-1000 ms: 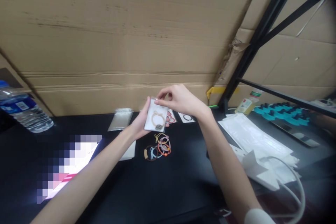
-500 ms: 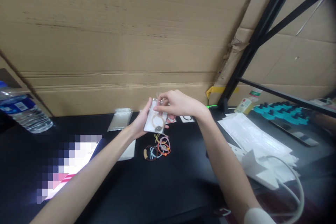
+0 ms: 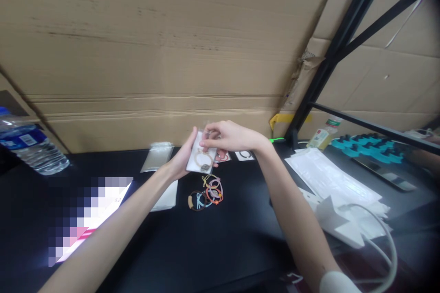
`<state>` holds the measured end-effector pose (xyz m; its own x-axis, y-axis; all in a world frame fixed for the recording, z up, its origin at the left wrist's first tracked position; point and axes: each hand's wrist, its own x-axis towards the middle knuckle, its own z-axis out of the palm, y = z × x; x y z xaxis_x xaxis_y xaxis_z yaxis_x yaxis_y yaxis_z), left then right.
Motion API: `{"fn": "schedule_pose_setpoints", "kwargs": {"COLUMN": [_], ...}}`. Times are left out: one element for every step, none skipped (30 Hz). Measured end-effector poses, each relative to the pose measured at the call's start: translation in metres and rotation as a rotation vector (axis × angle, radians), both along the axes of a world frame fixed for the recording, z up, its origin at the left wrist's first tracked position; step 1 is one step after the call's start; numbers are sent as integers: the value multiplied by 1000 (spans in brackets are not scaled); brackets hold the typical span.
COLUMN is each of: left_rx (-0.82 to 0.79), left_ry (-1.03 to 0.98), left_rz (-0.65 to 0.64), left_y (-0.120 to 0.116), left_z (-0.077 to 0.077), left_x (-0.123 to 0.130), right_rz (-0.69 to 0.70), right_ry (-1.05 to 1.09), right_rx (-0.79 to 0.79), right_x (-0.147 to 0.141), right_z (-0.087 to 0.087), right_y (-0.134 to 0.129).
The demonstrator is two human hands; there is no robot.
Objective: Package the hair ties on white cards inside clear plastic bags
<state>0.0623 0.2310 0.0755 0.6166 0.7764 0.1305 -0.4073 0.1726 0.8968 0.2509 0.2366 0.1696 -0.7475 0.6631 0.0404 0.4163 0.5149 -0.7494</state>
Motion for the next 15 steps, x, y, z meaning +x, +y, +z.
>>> {"fn": "schedule_pose_setpoints", "kwargs": {"left_rx": [5, 11, 15, 17, 17, 14, 8, 1, -8, -16, -23, -28, -32, -34, -32], "left_ry": [2, 5, 8, 11, 15, 21, 31, 42, 52, 65, 81, 98, 115, 130, 144], "left_rz": [7, 19, 38, 60, 80, 98, 110, 121, 131, 139, 149, 159, 170, 186, 208], "left_y": [0, 0, 0, 0, 0, 1, 1, 1, 2, 2, 3, 3, 4, 4, 4], "left_z": [1, 1, 2, 2, 2, 3, 3, 3, 2, 2, 2, 2, 2, 2, 2], "left_x": [0, -1, -2, -3, -4, -5, -7, -9, -10, -12, -12, -13, -12, -12, -11], "right_rz": [2, -1, -11, -29, -54, -84, -116, -147, -175, -197, -212, -222, -231, -241, -256], "right_ry": [20, 41, 60, 76, 93, 109, 123, 136, 148, 156, 163, 172, 184, 198, 217], "right_rx": [7, 19, 41, 85, 152, 236, 325, 406, 469, 509, 529, 543, 558, 577, 598], "right_x": [-1, -2, -3, -3, -4, -4, -5, -4, -4, -4, -3, -2, -2, -1, 0], "right_z": [0, 0, 0, 0, 0, 1, 2, 3, 3, 4, 5, 5, 5, 5, 4], "right_y": [0, 0, 0, 0, 0, 1, 2, 2, 3, 4, 5, 5, 6, 7, 8]}}
